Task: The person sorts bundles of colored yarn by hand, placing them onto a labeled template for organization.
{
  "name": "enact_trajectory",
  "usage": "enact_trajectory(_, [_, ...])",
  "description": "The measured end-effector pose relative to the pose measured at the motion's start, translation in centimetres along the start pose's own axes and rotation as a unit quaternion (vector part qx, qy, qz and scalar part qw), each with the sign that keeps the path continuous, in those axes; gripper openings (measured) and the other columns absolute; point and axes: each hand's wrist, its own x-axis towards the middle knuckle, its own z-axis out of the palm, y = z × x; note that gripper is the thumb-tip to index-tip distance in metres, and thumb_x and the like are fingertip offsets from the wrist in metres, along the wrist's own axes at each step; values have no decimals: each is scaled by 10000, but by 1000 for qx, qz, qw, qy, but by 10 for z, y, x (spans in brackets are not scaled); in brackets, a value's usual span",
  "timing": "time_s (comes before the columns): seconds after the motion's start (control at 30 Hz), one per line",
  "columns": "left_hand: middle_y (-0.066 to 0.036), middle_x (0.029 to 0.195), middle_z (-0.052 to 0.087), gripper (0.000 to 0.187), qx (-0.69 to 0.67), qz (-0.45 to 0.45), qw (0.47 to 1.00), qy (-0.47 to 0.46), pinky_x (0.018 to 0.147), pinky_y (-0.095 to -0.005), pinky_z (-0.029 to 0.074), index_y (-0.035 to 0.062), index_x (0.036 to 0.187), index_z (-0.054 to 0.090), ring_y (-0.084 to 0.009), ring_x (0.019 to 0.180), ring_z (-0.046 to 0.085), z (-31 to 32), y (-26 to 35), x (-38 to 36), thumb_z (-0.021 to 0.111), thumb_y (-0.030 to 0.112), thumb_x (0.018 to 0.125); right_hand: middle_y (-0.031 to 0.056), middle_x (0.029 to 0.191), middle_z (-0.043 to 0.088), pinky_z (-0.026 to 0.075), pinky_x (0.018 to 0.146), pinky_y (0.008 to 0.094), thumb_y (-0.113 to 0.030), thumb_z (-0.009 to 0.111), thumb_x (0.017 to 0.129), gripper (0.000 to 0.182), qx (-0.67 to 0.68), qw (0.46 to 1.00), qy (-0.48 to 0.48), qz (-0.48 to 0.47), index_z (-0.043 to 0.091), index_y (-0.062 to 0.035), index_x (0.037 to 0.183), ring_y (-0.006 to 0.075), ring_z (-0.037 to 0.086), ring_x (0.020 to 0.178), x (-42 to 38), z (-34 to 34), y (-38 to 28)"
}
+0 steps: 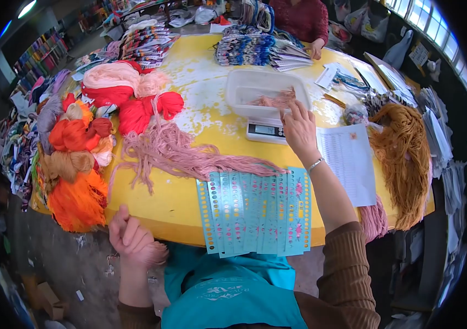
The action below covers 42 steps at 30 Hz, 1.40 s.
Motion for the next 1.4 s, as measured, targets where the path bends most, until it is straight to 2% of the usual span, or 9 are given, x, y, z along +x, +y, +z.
enact_trajectory(0.13, [-42,653,494,413,83,-70,994,19,433,-225,344,13,1352,461,-105,443,408,-1,-3,25,426,249,1015,99,1008,646,436,853,397,-111,633,765,137,76,997,19,-6,631,-75,897,269,569,1087,19,-23,-33])
enact_trajectory(0.2, [-27,607,480,331,203,-120,966,102,442,-241,325,-12,1209,573,-109,472,413,-5,-9,40,470,193,971,117,798,644,480,719,388,-95,599,790,120,332,922,-75,184,638,-56,896,294,632,813,22,-34,-60])
enact_trajectory(0.27, [-18,633,525,230,372,-122,886,248,501,-235,336,-27,984,672,-108,568,471,0,-29,63,551,154,912,89,671,615,489,614,340,-107,596,841,90,445,865,-55,224,640,-41,886,236,611,620,22,-38,-83])
enact_trajectory(0.33, [-20,690,563,218,485,-163,841,178,537,-223,356,-21,937,678,-99,618,498,15,-51,99,585,174,907,50,695,627,488,631,276,-147,613,884,119,760,530,-177,333,640,-31,889,152,609,635,32,-67,-102])
enact_trajectory(0.37, [-20,702,567,221,503,-160,834,160,547,-224,372,-16,930,677,-96,619,503,14,-61,113,583,183,913,26,707,628,483,627,232,-167,616,909,149,786,486,-208,321,649,-22,895,95,601,649,34,-82,-110])
enact_trajectory(0.57, [10,765,598,206,453,-188,863,122,571,-203,388,42,956,669,-56,633,503,-3,-96,157,548,208,932,47,766,672,511,680,236,-168,605,923,177,762,466,-306,330,656,-1,954,103,632,694,23,-108,-139])
enact_trajectory(1.03, [23,803,617,141,458,-90,873,138,633,-184,373,69,945,670,-33,717,524,-8,-109,150,620,187,886,90,807,694,525,701,271,-120,581,897,132,764,462,-252,374,646,-5,901,150,662,713,4,-100,-154])
enact_trajectory(1.2, [11,791,605,141,426,-104,882,173,642,-198,398,47,956,655,-42,724,524,-13,-110,150,597,167,909,79,782,683,523,673,274,-122,579,894,119,795,372,-207,433,637,-20,874,141,649,697,4,-106,-162])
enact_trajectory(1.4, [-15,820,607,193,475,-64,872,105,702,-221,459,-15,1024,640,-72,760,554,-15,-112,149,567,141,936,55,747,657,515,612,274,-124,581,901,121,768,429,-235,414,628,-20,861,136,620,651,7,-107,-166])
